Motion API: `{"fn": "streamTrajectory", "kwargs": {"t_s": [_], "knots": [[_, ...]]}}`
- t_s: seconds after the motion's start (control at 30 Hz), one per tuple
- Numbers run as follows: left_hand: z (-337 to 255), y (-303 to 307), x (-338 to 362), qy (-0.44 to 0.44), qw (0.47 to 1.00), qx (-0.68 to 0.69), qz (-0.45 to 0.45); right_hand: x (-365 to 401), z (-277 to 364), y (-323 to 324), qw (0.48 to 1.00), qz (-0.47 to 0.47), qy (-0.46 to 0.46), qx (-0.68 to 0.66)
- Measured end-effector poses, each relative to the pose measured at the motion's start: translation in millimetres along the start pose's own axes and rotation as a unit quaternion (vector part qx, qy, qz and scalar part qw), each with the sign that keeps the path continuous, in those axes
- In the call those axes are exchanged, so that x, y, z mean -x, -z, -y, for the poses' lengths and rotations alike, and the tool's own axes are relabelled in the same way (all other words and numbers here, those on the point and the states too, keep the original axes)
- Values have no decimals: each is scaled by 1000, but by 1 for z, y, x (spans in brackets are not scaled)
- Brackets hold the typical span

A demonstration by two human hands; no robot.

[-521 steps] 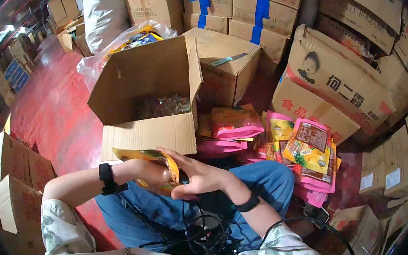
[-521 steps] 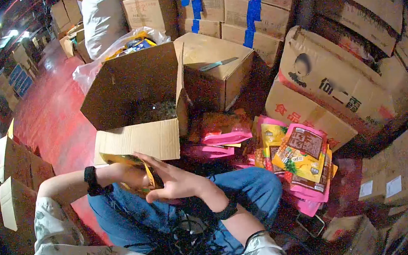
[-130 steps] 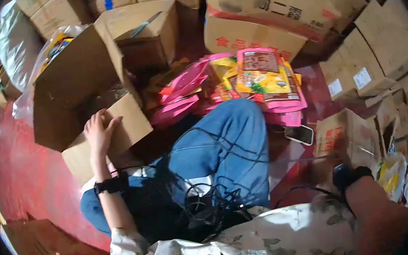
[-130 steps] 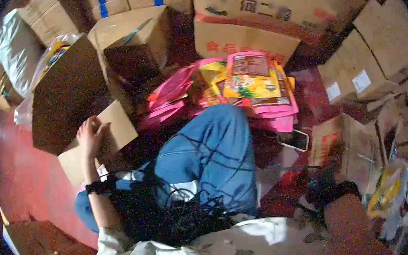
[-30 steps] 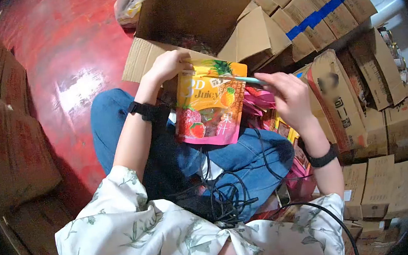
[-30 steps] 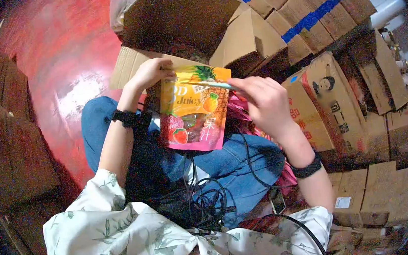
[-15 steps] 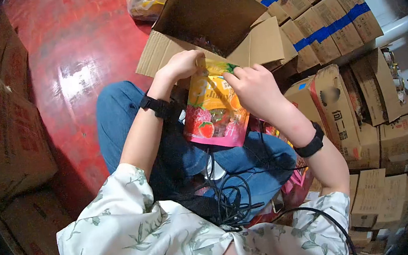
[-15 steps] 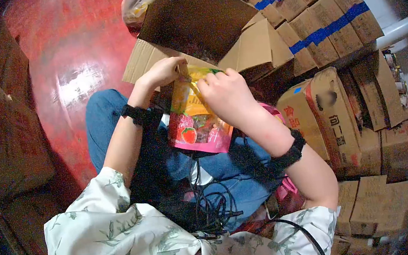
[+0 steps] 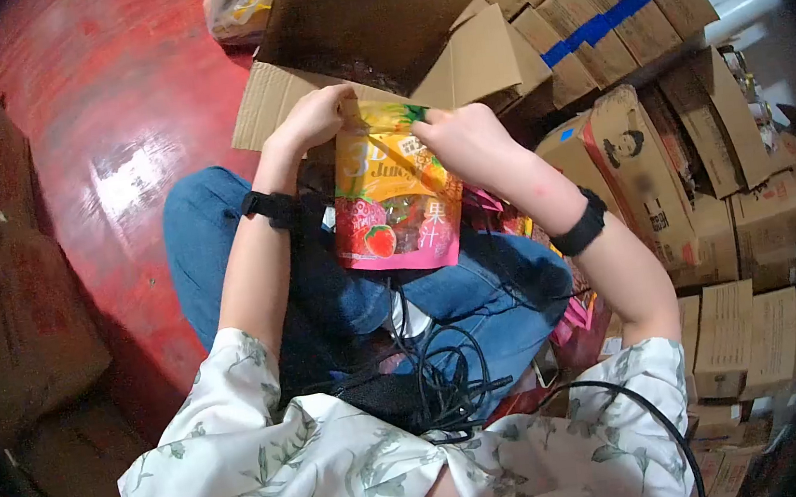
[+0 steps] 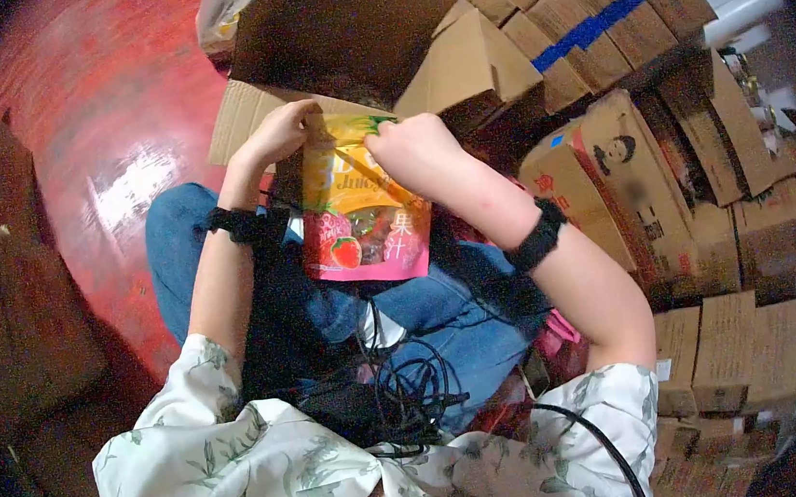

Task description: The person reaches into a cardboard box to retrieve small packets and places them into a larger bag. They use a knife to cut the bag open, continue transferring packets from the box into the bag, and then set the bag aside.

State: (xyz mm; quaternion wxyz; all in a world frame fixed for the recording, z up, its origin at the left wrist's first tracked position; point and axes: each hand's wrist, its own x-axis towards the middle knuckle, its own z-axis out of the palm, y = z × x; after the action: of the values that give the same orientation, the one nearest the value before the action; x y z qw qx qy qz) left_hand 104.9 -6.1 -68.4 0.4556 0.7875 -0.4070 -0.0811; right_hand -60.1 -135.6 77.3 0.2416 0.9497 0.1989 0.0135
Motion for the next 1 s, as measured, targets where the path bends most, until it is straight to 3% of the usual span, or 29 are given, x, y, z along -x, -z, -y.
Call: {"fn": "streamTrajectory", "kwargs": {"t_s": [0.2,0.33,0.37,0.6,0.67,0.73,0.8,1.0], "knots": [[-2,-4,-2,14,1000,-3,-12,5,-7,-1,999,-46,10,-13],[-5,-2,-2,32,999,-32,19,9,-14,-18,997,-44,60,-6],[-8,-2,3,14,999,-25,-15,8,-14,-19,997,-44,60,3],[-23,6,13,27,999,-26,11,-7,-3,-1,997,-7,68,17],[-27,5,15,31,999,-7,-22,-13,1,4,997,-5,75,22],[2,-12,1,-20,997,44,-68,-12,1,10,995,-22,89,34],[-3,-8,0,15,989,142,-44,-6,-2,14,995,-41,89,20],[-7,-6,-3,-3,984,173,-48,11,-10,11,995,13,86,40]]}}
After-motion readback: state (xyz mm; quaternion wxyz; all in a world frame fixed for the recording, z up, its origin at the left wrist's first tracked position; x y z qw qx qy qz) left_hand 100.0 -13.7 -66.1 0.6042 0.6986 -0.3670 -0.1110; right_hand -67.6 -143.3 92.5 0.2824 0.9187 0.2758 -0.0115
